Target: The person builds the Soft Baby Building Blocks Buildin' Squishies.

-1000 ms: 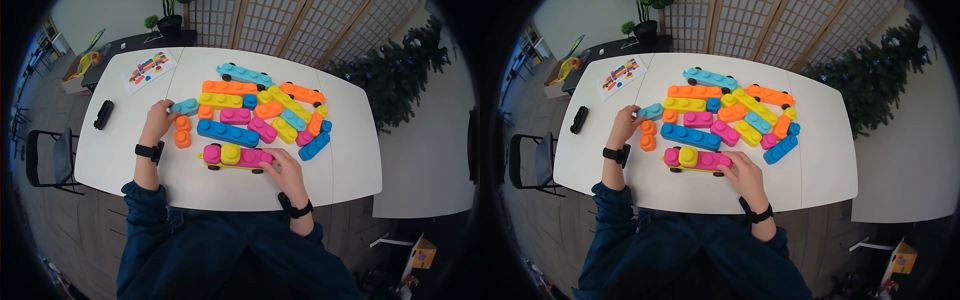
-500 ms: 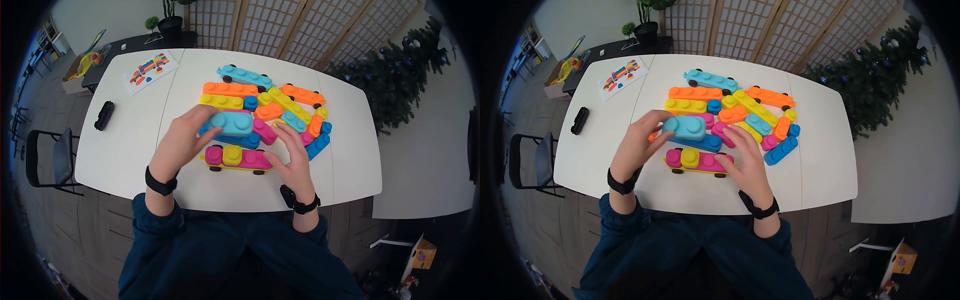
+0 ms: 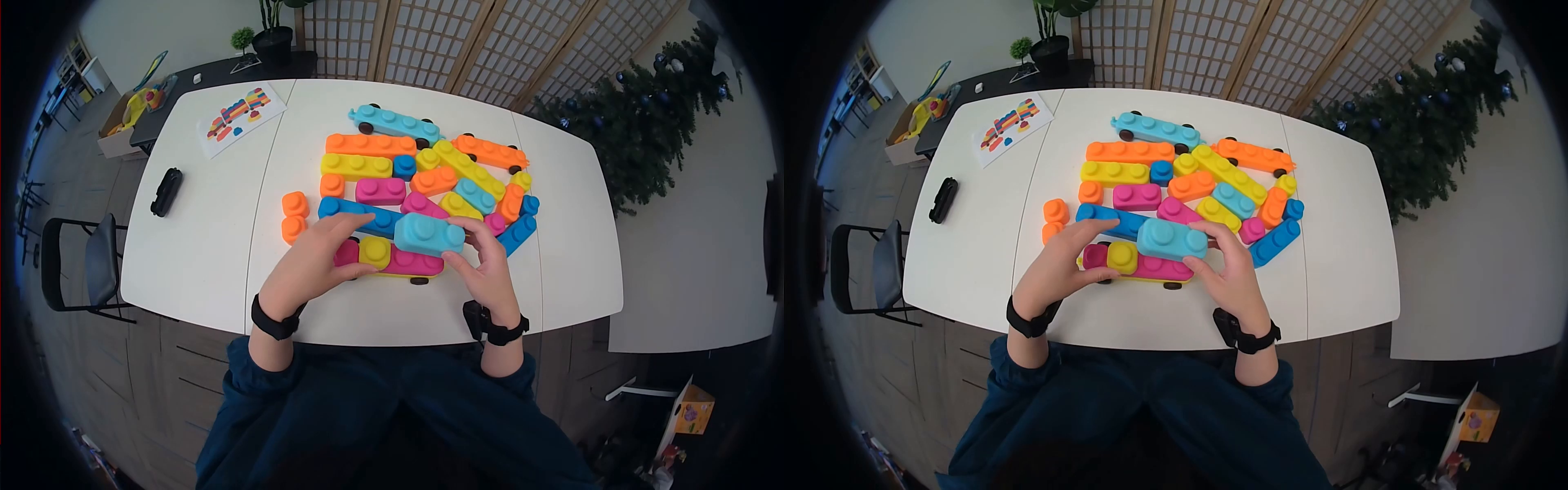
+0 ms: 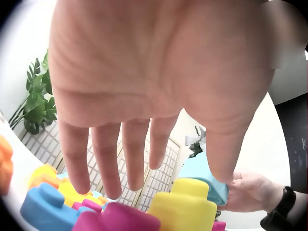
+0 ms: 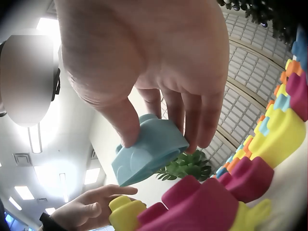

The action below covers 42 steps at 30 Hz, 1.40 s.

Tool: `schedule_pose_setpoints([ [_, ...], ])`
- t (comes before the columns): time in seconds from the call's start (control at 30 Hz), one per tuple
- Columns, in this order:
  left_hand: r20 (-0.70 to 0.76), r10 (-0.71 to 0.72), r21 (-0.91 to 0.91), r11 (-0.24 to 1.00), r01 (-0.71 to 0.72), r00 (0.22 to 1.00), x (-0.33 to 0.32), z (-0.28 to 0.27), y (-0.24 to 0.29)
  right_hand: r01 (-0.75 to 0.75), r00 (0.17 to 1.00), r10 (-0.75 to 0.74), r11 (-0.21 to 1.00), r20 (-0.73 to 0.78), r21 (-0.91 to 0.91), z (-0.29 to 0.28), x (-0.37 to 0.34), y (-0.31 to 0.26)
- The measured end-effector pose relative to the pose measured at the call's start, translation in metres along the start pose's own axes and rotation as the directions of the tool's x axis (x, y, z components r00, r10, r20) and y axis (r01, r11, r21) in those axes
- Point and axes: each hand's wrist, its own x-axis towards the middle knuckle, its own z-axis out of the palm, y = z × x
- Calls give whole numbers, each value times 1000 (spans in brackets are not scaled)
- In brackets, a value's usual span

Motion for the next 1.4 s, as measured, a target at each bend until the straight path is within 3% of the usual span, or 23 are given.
schedule_pose_setpoints([
  [0.07,85,-66,14,998,65,994,-6,5,-7,-17,999,17,1000,36,-2,0,-7,7],
  [0.4,66,-54,-29,998,56,996,-10,16,-14,24,993,-23,1000,117,-5,6,-13,13],
  [0.9,60,-10,-11,1000,10,998,-7,12,-17,11,1000,-10,998,21,-69,23,-19,14],
  [1.1,97,-60,-16,998,62,993,-7,11,-16,-37,999,39,998,36,-52,22,-23,20],
  [1.2,31,-15,-86,996,18,999,-7,2,-32,-36,998,37,999,41,-8,22,-22,21],
  [1.27,-172,-75,40,996,82,982,-8,-12,-50,-30,999,31,999,44,-9,22,-22,21],
  [1.3,-171,-74,40,996,82,982,-12,-18,-57,-26,999,26,1000,47,-10,22,-23,21],
  [1.4,-279,-267,299,889,347,923,-24,-30,-75,-31,998,31,1000,54,-2,23,-23,21],
])
